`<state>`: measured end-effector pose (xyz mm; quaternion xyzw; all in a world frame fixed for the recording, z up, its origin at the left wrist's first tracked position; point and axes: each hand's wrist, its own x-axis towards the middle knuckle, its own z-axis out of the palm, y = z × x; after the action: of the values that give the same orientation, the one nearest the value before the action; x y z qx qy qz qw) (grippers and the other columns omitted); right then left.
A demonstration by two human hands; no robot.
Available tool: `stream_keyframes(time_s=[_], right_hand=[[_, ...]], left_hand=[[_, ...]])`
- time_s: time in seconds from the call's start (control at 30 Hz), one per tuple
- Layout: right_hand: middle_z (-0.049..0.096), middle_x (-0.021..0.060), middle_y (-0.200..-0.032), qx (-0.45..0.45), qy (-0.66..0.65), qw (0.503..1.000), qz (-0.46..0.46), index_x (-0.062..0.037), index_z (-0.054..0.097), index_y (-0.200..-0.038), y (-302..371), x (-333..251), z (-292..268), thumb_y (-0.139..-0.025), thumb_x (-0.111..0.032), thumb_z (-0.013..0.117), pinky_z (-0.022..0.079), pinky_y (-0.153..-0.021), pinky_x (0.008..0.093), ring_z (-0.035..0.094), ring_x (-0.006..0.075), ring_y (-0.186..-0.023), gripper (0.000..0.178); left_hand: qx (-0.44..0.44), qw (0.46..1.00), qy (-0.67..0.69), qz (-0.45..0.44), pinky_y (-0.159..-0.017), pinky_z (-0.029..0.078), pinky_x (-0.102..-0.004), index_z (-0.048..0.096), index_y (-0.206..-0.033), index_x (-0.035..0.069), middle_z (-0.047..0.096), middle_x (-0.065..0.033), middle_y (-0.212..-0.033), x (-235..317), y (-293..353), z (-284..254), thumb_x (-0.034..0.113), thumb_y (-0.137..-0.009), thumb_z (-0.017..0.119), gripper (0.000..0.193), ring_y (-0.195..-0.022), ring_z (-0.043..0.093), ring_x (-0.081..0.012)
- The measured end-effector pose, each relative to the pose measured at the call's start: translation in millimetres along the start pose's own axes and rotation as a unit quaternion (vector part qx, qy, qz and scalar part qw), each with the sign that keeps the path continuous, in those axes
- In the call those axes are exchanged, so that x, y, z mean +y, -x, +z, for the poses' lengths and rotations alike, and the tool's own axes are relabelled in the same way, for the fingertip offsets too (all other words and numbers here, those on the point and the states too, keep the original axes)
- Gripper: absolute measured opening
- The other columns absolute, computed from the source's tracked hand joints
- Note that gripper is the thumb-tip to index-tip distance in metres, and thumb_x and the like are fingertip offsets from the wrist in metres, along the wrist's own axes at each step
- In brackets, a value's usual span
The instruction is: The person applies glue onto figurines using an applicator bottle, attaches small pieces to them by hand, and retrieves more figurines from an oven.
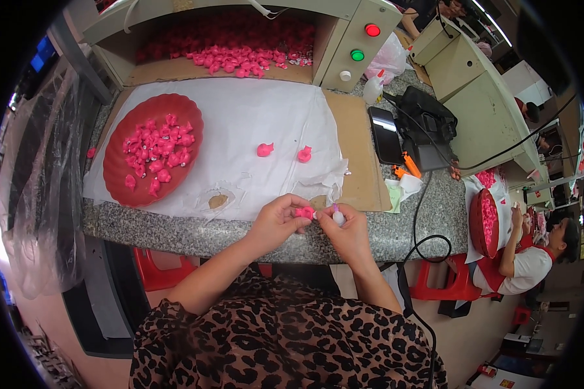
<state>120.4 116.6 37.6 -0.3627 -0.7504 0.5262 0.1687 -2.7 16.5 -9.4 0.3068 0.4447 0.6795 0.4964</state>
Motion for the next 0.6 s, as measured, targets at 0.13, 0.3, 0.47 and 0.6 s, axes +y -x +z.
stream_keyframes(time_s=[0.13,0.3,0.47,0.6], right_hand=[[0.052,-0.002,-0.059,-0.042,-0.068,0.997,0.01,-0.0003,0.059,-0.073,-1.2,5.7,2.9,-0.075,-0.014,0.062,0.034,-0.047,0.019,0.042,0.0029,-0.055,0.014],[0.055,0.0002,-0.066,-0.045,-0.221,0.969,0.102,-0.002,0.057,-0.08,2.8,-1.6,6.9,-0.076,-0.013,0.06,0.037,-0.048,0.0182,0.047,0.0052,-0.054,0.012],[0.055,0.0006,-0.068,0.007,-0.202,0.975,0.09,-0.0021,0.057,-0.081,0.2,7.2,-3.6,-0.076,-0.013,0.059,0.038,-0.049,0.0182,0.049,0.0063,-0.054,0.012],[0.056,0.0008,-0.068,-0.002,-0.042,0.999,0.023,-0.0001,0.059,-0.078,2.1,18.8,-10.1,-0.074,-0.012,0.06,0.039,-0.052,0.02,0.05,0.0079,-0.056,0.012]], left_hand=[[0.007,1.0,0.0,0.0,-0.062,0.047,-0.0225,0.046,-0.097,-0.001,0.054,-0.0054,-0.089,1.6,-0.1,0.1,-0.002,-0.078,0.053,0.02,-0.075,0.054,-0.0103],[0.006,1.0,0.023,-0.008,-0.064,0.048,-0.0233,0.045,-0.098,-0.001,0.054,-0.006,-0.089,5.3,-1.3,0.2,-0.001,-0.079,0.053,0.02,-0.077,0.055,-0.011],[0.032,0.999,0.028,-0.001,-0.064,0.048,-0.0234,0.046,-0.098,-0.001,0.055,-0.006,-0.087,9.8,1.2,-2.9,0.001,-0.079,0.054,0.021,-0.076,0.055,-0.0112],[0.079,0.985,0.153,-0.009,-0.062,0.047,-0.023,0.046,-0.1,0.001,0.055,-0.0058,-0.082,13.9,-0.7,-8.4,0.002,-0.078,0.056,0.024,-0.069,0.055,-0.0113]])
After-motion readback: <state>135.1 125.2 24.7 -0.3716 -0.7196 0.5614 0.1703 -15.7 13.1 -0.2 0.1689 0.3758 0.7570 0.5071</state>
